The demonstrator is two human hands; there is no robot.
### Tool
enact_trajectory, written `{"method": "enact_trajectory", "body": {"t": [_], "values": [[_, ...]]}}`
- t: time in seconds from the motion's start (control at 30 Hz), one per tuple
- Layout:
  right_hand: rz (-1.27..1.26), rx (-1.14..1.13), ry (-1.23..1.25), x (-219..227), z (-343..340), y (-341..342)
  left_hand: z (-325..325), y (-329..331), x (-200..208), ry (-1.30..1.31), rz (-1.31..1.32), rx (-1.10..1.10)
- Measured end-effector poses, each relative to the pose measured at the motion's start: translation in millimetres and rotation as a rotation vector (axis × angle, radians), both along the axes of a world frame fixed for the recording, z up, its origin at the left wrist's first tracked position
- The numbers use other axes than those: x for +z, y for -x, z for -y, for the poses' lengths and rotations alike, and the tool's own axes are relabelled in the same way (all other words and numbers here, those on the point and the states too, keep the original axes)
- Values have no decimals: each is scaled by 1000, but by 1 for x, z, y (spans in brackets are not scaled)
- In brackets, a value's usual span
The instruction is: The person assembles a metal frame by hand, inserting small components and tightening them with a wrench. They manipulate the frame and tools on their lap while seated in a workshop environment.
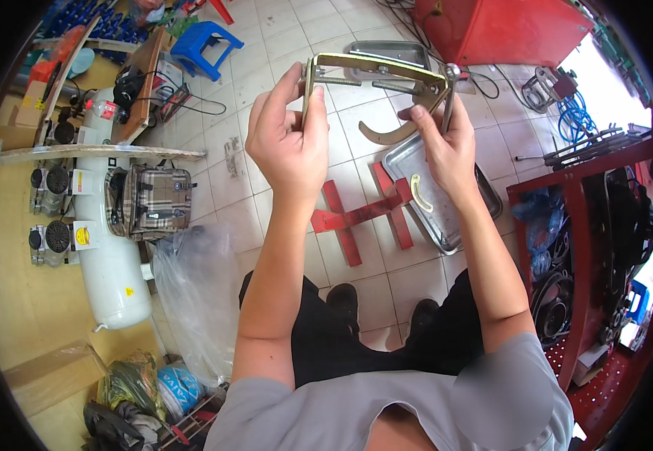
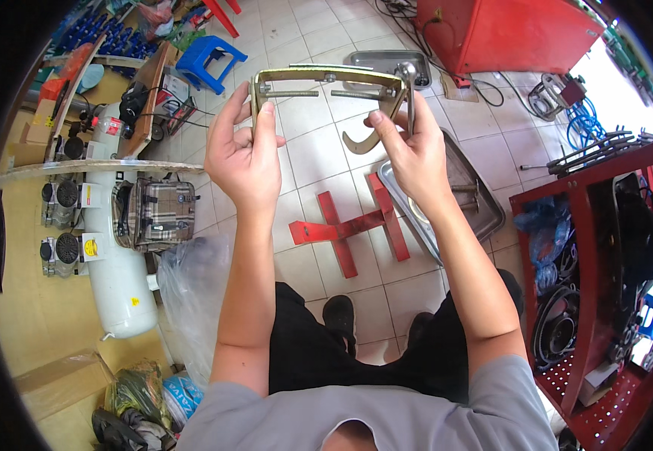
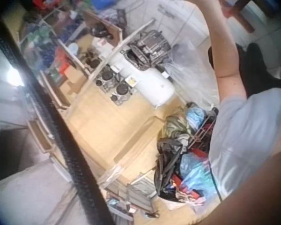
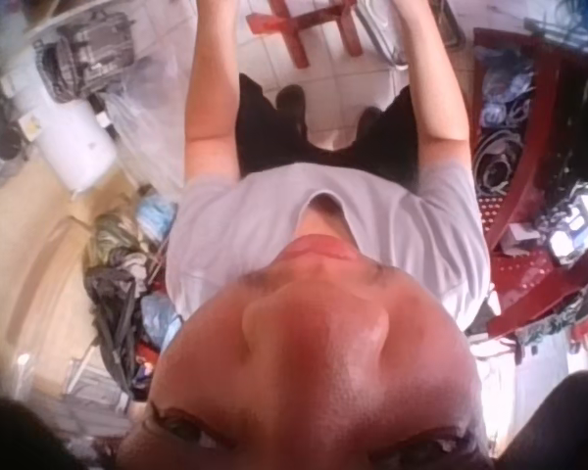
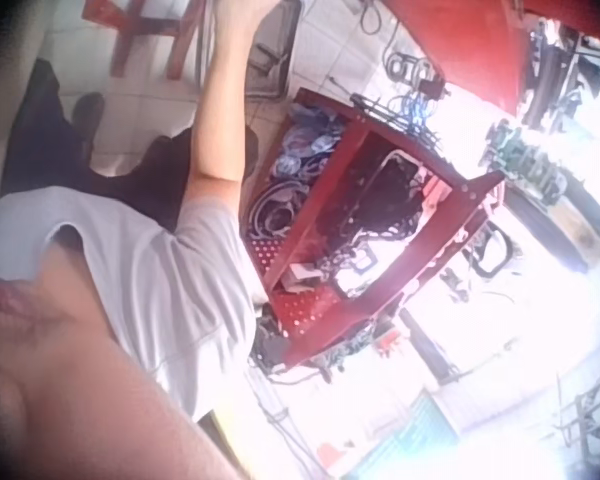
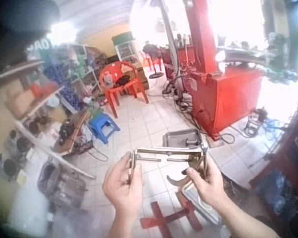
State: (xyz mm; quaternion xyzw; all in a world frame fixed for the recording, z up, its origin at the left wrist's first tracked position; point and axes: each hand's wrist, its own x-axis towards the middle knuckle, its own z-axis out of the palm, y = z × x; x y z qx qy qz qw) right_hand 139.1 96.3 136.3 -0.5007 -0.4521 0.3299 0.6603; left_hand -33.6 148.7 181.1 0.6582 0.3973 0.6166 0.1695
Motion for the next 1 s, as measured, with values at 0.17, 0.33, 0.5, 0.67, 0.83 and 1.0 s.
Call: {"method": "enact_trajectory", "body": {"t": [0.17,0.33,0.5,0.67,0.83,1.0], "values": [[-10,-99,18,19,6,4,-1,-6,-5,-18,5,8],[150,-206,-9,30,11,-4,5,-10,-5,66,41,-151],[-10,-179,-25,21,6,-32,-4,18,9,167,111,-438],[-146,-61,-12,29,7,-44,-28,37,3,675,345,-607],[-228,43,44,35,26,-65,-45,14,-31,711,173,-860],[-137,220,62,17,1,-26,-18,1,-36,618,-73,-1080]]}}
